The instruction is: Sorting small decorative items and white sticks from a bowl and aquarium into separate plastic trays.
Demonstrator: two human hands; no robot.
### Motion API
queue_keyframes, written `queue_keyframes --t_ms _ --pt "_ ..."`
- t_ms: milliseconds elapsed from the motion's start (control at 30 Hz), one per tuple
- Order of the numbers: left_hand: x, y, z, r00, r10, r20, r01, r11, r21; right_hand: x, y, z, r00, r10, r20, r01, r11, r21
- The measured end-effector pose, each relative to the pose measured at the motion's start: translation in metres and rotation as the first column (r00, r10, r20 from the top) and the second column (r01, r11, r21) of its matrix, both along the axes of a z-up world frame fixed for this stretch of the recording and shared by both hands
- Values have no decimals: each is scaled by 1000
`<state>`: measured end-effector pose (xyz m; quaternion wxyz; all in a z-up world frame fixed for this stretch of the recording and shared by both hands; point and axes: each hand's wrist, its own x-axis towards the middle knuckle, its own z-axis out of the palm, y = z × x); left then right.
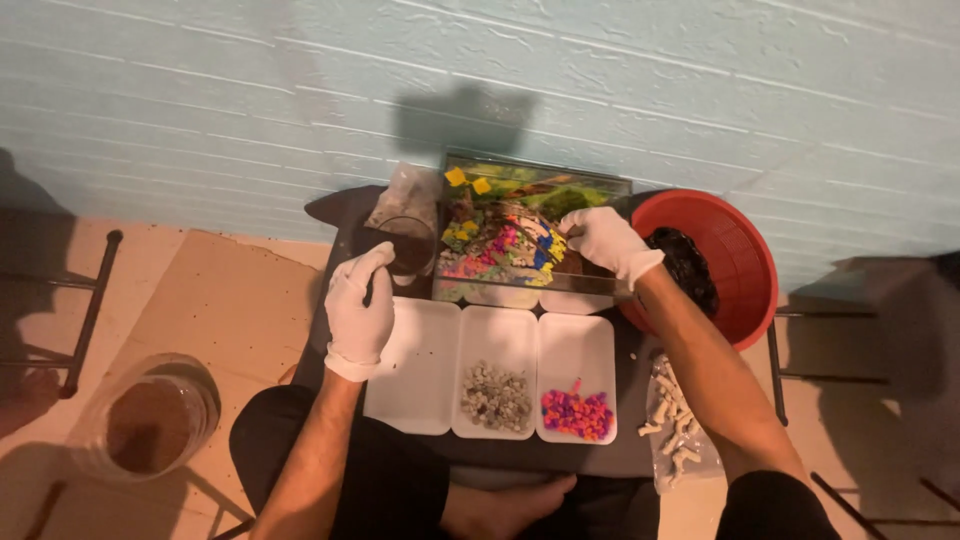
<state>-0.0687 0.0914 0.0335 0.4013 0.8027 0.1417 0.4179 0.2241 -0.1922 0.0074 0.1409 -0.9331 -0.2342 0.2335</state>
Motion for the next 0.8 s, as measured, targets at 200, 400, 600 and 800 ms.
queue_keyframes --t_ms 200,400,600,800 --pt "-2 18 -67 996 92 9 -92 995 -31 49 19 -101 999 24 -44 -29 992 -125" --pt "-6 21 -78 989 147 -5 -147 987 -64 12 49 -56 989 76 -126 -103 970 -220" --pt "0 18 -78 980 192 53 -190 980 -56 -10 75 -19 961 196 -193 -241 938 -251" --pt "5 18 -84 975 209 80 -202 976 -85 37 59 -88 922 385 -45 -355 793 -494"
